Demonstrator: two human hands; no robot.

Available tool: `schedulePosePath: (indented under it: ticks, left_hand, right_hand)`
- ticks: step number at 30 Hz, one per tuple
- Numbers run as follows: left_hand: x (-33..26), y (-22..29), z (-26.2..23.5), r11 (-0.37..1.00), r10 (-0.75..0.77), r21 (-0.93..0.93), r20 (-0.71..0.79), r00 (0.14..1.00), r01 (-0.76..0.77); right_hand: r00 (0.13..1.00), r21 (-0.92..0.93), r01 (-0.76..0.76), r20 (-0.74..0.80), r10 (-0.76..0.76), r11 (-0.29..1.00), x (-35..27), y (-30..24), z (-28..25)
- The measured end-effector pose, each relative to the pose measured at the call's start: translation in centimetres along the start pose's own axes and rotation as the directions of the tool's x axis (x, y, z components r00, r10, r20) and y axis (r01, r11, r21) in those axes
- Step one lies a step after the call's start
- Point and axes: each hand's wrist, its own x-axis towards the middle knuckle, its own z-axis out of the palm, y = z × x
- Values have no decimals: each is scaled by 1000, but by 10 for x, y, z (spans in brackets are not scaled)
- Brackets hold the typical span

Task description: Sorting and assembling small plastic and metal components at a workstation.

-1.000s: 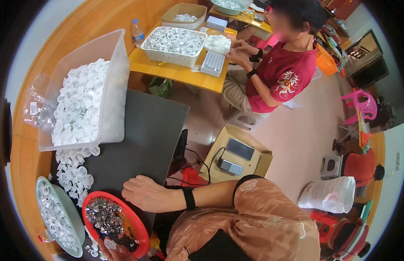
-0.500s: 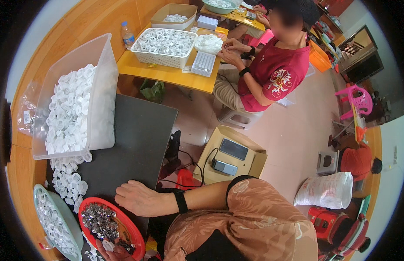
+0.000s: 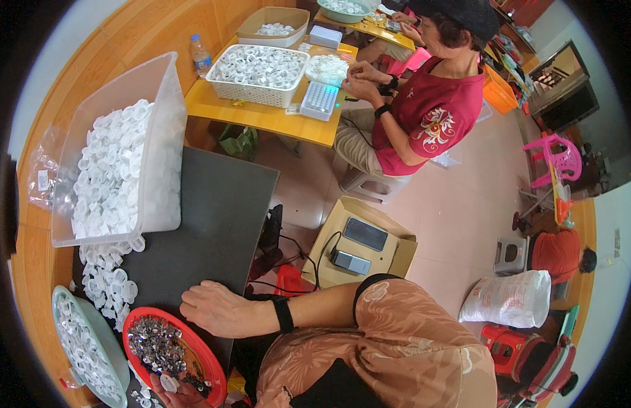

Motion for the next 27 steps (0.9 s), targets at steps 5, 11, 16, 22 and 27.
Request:
schedulePosePath:
  ticks: [5, 11, 16, 22, 27]
  left_hand:
    - [-2, -1, -7, 1000, -15, 1, -23, 1000, 15]
    - [-1, -3, -7, 999, 1, -42, 34, 999, 1]
    - [-1, -1, -4, 996, 9, -91, 5, 1000, -9]
    - [-2, 5, -15, 959, -62, -277, -26, 998, 52]
    - [-9, 11, -19, 937, -106, -350, -215, 971, 25]
  right_hand:
    - [1000, 4, -7, 11, 7, 1000, 1, -2, -3]
    - [1000, -2, -2, 0, 2, 1000, 0, 2, -4]
    - [1000, -12, -5, 30, 6, 1000, 2, -2, -9]
    - [1000, -78, 4, 22, -3, 997, 10, -7, -7]
    - [1000, -113, 7, 21, -5, 994, 16, -13, -11]
